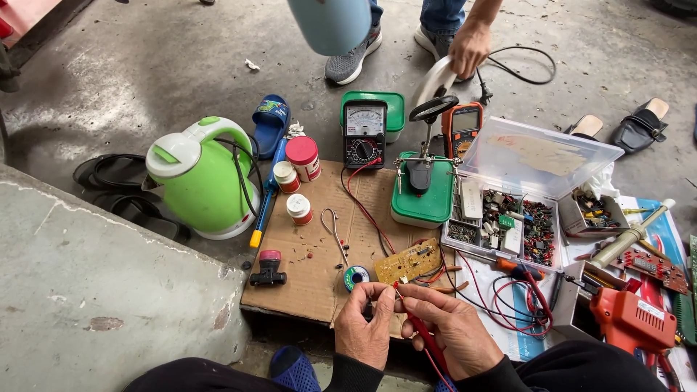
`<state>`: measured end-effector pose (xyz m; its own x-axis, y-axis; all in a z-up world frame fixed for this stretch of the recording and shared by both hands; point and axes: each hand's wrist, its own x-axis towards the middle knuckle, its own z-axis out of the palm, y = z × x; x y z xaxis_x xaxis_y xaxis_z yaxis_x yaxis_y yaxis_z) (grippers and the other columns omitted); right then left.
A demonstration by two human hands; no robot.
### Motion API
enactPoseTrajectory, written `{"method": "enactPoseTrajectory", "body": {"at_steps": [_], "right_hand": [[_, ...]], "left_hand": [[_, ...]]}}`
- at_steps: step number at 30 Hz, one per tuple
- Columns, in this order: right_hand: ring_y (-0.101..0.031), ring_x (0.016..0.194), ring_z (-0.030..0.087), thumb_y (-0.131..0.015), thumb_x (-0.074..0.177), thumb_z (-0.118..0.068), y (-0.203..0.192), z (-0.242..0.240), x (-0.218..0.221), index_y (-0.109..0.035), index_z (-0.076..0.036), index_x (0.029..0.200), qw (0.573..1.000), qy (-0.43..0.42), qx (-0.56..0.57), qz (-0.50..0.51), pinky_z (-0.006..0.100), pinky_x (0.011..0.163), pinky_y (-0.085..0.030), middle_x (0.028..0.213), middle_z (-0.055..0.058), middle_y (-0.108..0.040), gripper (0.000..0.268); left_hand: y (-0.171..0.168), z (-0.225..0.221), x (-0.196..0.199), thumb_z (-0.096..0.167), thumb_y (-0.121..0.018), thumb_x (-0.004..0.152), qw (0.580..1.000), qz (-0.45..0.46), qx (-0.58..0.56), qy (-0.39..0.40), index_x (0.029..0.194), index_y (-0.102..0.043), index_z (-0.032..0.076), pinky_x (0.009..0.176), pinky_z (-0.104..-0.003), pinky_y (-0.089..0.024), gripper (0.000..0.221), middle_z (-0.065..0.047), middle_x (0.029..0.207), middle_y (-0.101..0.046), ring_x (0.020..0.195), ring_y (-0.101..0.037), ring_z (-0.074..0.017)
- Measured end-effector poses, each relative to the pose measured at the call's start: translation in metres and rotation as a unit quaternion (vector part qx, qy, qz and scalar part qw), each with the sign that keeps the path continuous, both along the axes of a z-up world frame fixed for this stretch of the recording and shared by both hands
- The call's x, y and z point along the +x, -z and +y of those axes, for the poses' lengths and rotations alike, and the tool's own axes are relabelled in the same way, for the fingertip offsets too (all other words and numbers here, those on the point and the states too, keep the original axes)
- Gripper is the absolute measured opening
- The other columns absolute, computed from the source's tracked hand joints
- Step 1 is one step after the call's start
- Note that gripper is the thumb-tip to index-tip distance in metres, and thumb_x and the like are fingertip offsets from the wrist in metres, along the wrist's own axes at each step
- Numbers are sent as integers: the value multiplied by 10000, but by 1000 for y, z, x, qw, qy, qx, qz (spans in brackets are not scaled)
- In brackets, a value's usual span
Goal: Testing and diagnosing a circuit board using a multimeter and probes on a makeshift workbench.
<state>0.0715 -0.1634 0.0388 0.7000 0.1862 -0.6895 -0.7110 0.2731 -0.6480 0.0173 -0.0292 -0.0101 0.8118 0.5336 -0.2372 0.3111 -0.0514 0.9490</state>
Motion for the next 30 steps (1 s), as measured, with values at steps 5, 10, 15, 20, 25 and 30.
{"method": "enactPoseTrajectory", "body": {"at_steps": [5, 10, 15, 20, 25, 30], "right_hand": [[-621, 598, 351, -717, 947, 100, 7, -2, 1, -780, 207, 1319, 1000, -6, 10, -3, 350, 412, -404, 1005, 326, -780, 392], [-580, 589, 314, -718, 951, 97, 1, 1, 3, -785, 182, 1321, 1000, -7, -18, 21, 329, 398, -357, 1032, 330, -792, 385], [-597, 595, 331, -726, 941, 105, 9, -2, 2, -780, 186, 1306, 1000, -7, -7, 12, 338, 404, -353, 1018, 311, -785, 378], [-588, 582, 335, -705, 960, 102, 14, -4, 4, -786, 164, 1316, 1000, 5, 6, 27, 332, 391, -354, 1053, 359, -814, 370], [-588, 587, 335, -688, 972, 120, 5, -1, 4, -784, 176, 1356, 998, 17, -4, 52, 323, 400, -351, 1071, 339, -823, 399], [-585, 571, 336, -702, 959, 127, 13, -4, 3, -794, 181, 1321, 999, 29, -10, 36, 326, 380, -352, 1056, 351, -819, 377]], "left_hand": [[9, 1, -1, 435, -740, 978, 1000, -5, 7, 8, 993, -813, 192, 803, -286, -631, 254, 78, 866, -829, 808, -764, -95], [13, 1, 0, 449, -747, 972, 998, -4, 63, 11, 956, -776, 214, 768, -321, -612, 237, 85, 831, -812, 758, -742, -129], [17, 0, 0, 465, -730, 977, 995, 13, 96, 18, 978, -768, 251, 754, -345, -596, 217, 93, 841, -829, 758, -755, -157], [17, 0, 2, 511, -733, 943, 994, 27, 109, 15, 971, -794, 282, 729, -349, -582, 239, 111, 811, -831, 727, -732, -152], [15, -1, 2, 580, -727, 925, 994, 83, 71, 27, 1001, -802, 338, 790, -310, -611, 265, 140, 811, -858, 807, -781, -114], [8, 0, 4, 585, -736, 916, 995, 82, 46, 30, 1049, -769, 306, 808, -290, -615, 310, 157, 882, -879, 849, -797, -76]]}}
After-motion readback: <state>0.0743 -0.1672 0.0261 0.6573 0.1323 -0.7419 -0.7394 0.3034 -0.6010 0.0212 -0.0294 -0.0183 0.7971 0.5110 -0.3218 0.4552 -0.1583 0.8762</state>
